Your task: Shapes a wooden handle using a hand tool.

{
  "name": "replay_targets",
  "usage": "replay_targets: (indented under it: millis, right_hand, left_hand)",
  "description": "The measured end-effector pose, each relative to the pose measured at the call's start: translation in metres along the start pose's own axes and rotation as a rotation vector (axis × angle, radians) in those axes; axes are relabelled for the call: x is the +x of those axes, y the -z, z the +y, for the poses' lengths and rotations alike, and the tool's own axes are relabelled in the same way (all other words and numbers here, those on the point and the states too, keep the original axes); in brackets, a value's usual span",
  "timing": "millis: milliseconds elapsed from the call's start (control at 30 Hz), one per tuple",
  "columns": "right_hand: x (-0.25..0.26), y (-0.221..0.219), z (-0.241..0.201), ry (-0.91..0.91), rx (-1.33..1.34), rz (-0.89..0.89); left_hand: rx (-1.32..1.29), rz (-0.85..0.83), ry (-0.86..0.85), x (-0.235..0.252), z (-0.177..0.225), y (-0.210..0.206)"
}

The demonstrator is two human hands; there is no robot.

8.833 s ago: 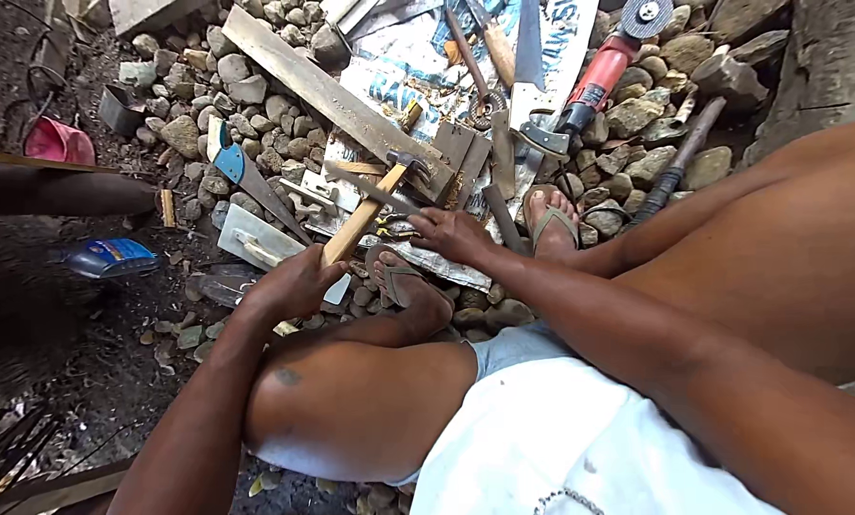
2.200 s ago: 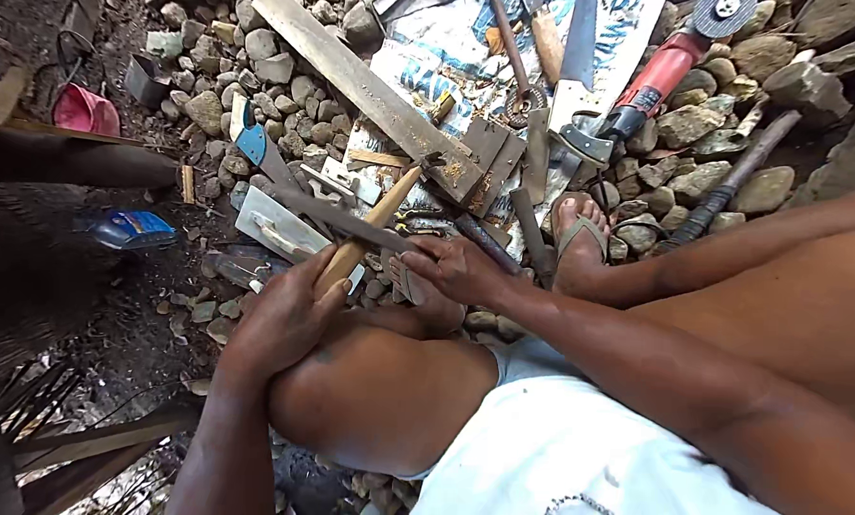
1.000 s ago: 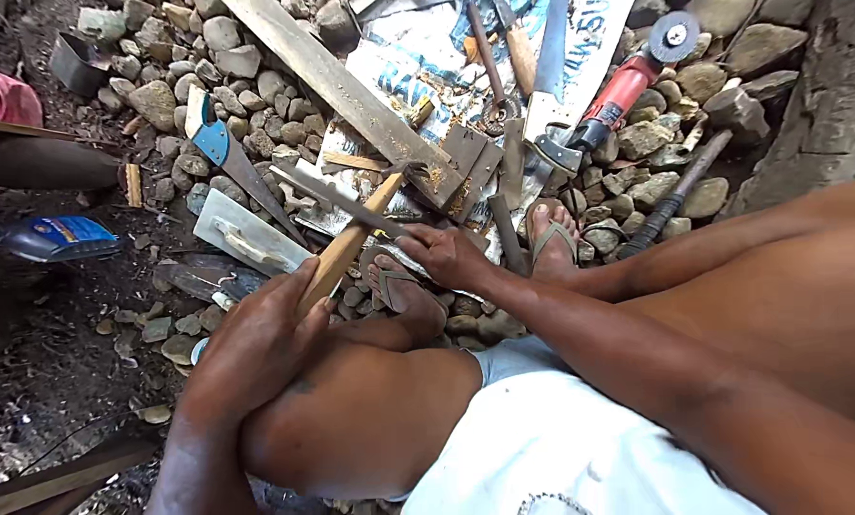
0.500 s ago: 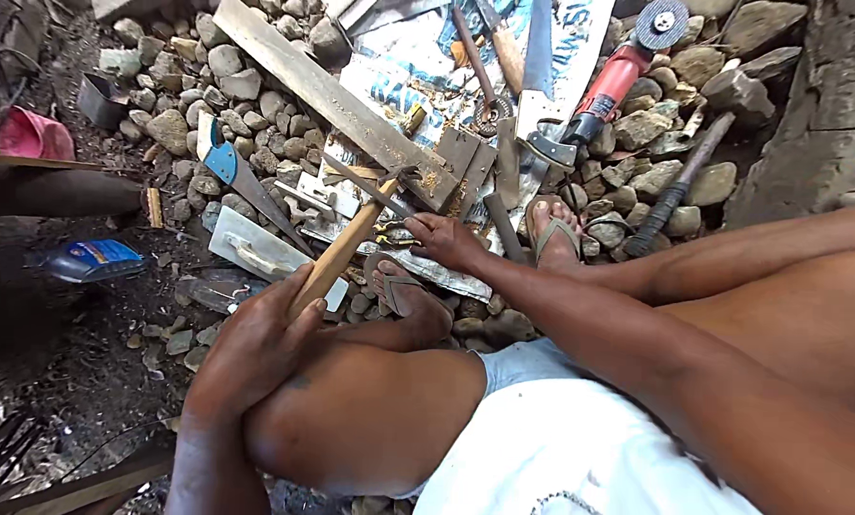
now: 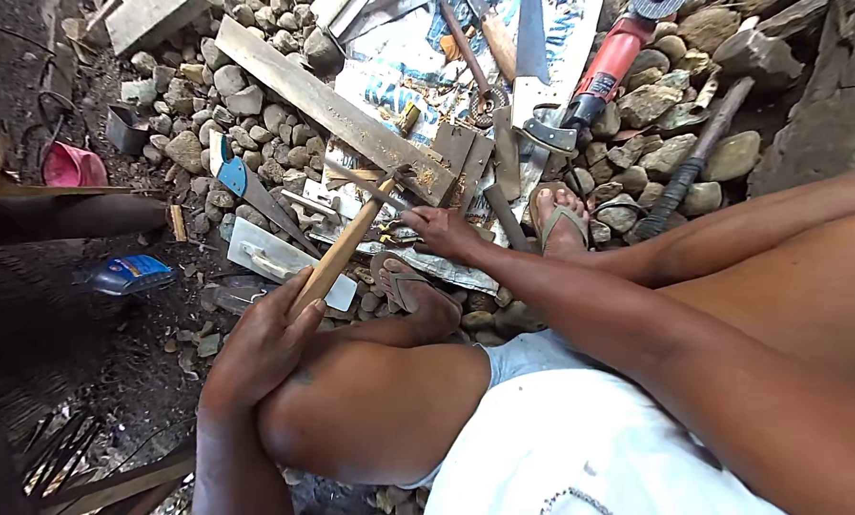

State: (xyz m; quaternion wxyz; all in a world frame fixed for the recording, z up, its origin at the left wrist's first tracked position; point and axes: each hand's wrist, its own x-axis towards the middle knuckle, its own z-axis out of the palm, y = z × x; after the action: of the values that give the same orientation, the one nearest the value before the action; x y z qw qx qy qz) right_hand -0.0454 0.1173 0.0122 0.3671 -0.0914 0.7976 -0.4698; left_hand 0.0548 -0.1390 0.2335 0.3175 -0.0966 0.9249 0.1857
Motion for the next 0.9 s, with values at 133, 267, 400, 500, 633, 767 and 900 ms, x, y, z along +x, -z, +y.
replay_targets:
  millis: [133,267,400,500,633,767,900]
  right_hand:
    - [-0.005,0.0,-0.005,0.079,-0.04,-0.023]
    - [0.003,0.003,0.002,0.005,-0.003,0.0]
    - [0.003,0.006,0.001,0.023,-0.016,-0.013]
    - [0.002,0.0,0.003,0.04,-0.026,-0.014]
    - [0.009,0.004,0.006,-0.043,0.025,0.008]
    - [-0.03,-0.013,-0.026,0.216,-0.026,-0.036]
    - [-0.024,-0.013,-0.022,0.144,0.019,-0.022]
  left_hand:
    - [-0.007,0.001,-0.005,0.0,0.002,-0.001]
    - [-0.012,0.003,0.012,-0.002,0.002,0.001]
    - [-0.019,0.004,-0.009,0.0,0.002,0.001]
    - [-0.044,-0.001,0.008,0.0,0.002,0.002]
    - [-0.133,0.016,0.034,0.001,0.002,0.002]
    - [-0.306,0.04,0.061,0.002,0.008,0.002]
    - [-0.296,0.046,0.06,0.003,0.011,0.004]
